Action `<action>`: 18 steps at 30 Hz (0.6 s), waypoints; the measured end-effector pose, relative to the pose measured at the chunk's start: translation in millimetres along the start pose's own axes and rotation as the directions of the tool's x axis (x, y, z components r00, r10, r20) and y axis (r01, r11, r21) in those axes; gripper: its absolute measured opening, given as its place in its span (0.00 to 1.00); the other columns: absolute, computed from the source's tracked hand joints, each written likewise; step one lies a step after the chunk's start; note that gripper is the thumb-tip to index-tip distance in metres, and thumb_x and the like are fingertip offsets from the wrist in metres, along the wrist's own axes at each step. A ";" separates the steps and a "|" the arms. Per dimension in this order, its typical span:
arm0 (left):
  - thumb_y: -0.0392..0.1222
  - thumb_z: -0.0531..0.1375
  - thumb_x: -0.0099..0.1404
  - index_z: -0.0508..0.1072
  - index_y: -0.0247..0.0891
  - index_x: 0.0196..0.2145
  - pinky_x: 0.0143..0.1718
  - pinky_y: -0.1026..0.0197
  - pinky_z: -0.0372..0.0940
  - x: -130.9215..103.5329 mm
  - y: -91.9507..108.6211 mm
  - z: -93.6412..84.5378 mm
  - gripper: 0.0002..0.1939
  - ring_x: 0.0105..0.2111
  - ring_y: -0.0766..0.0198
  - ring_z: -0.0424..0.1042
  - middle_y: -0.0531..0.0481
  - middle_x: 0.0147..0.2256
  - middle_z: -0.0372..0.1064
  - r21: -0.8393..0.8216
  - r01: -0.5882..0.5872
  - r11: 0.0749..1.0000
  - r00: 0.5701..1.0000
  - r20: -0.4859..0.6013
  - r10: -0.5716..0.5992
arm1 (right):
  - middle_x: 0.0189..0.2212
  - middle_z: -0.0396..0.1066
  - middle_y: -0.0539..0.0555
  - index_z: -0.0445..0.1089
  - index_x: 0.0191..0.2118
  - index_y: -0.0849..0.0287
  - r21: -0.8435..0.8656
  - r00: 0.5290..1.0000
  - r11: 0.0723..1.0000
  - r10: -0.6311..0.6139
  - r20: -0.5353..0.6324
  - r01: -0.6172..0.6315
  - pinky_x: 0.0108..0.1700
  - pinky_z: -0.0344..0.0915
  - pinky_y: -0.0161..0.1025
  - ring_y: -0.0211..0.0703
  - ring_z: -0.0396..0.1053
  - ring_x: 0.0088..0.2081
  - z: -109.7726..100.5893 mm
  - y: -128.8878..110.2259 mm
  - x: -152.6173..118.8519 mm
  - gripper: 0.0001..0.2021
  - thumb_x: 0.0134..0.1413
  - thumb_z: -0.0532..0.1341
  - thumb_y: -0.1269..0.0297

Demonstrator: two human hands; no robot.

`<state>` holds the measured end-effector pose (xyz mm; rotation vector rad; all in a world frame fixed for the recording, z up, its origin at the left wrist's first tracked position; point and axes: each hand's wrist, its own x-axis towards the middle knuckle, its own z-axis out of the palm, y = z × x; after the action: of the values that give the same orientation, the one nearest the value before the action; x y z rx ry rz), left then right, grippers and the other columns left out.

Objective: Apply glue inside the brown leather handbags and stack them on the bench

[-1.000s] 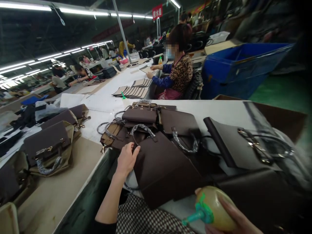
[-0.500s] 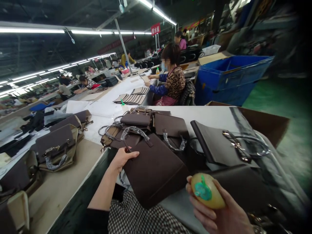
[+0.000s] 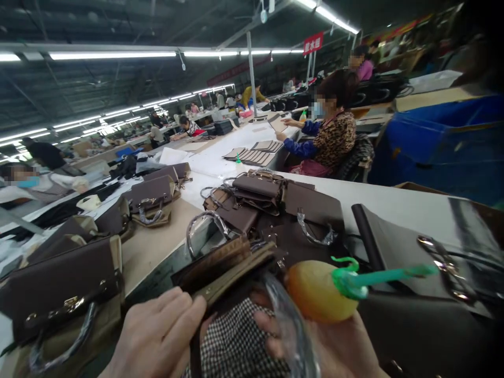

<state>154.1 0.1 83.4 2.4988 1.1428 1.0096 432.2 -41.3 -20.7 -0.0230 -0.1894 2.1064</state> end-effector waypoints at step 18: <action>0.58 0.47 0.78 0.74 0.46 0.50 0.50 0.56 0.69 -128.5 -37.3 41.1 0.22 0.47 0.53 0.77 0.47 0.47 0.78 0.001 0.715 0.699 0.548 0.620 -0.561 | 0.31 0.61 0.49 0.72 0.44 0.64 0.202 0.901 0.897 0.420 -0.112 -0.393 0.24 0.46 0.28 0.28 0.46 0.21 -5.2 74.0 -11.8 0.29 0.53 0.70 0.40</action>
<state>100.0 -65.3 -27.9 1.7034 1.4202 0.1281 375.8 -88.1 -37.2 -0.1299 0.1061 2.5226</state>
